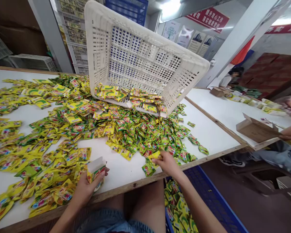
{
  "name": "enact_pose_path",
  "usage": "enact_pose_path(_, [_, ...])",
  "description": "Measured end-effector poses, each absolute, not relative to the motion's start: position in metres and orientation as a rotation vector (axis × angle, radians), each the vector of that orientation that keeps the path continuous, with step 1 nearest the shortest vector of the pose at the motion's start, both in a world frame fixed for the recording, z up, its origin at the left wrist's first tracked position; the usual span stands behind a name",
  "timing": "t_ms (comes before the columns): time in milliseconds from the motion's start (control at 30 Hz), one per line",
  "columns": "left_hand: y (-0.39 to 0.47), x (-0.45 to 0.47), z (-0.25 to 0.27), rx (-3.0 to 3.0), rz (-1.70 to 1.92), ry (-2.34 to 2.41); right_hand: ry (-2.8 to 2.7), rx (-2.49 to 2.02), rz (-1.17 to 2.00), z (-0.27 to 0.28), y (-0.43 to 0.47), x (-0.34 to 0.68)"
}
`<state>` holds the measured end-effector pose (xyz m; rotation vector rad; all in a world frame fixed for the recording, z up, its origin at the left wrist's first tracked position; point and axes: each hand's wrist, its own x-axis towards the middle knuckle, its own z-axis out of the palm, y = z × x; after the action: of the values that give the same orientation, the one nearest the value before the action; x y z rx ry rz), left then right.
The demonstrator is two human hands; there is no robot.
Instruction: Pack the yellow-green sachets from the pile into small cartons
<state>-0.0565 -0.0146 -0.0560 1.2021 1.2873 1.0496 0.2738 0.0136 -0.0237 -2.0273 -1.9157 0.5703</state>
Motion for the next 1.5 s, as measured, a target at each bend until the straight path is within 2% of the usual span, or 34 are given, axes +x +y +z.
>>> enact_pose_path(267, [-0.013,-0.056,-0.057,1.201,1.042,1.285,-1.821,-2.355,0.238,-0.064,-0.012,0.231])
enact_pose_path(533, [-0.014,-0.056,-0.054,1.207,1.068,1.278,-1.695,-2.322,0.451,-0.069,-0.005,0.233])
enact_pose_path(633, [-0.014,-0.056,-0.053,1.191,1.063,1.282,-1.714,-2.244,0.418,-0.069,-0.006,0.231])
enact_pose_path(833, [-0.013,-0.055,-0.049,1.182,1.047,1.211,-1.572,-1.923,0.772,-0.061,-0.005,0.220])
enact_pose_path(1100, [-0.011,-0.056,-0.047,1.146,0.930,1.131,-1.702,-1.843,0.826,-0.052,0.002,0.214])
enact_pose_path(1300, [-0.010,-0.051,-0.043,1.091,0.894,1.143,-1.659,-1.298,1.172,-0.007,0.011,0.164])
enact_pose_path(1400, [-0.009,-0.049,-0.045,1.061,0.905,1.143,-1.765,-1.144,1.146,0.013,0.024,0.127])
enact_pose_path(1500, [-0.008,-0.049,-0.049,1.068,0.913,1.139,-2.058,-1.126,0.990,0.020,0.036,0.103])
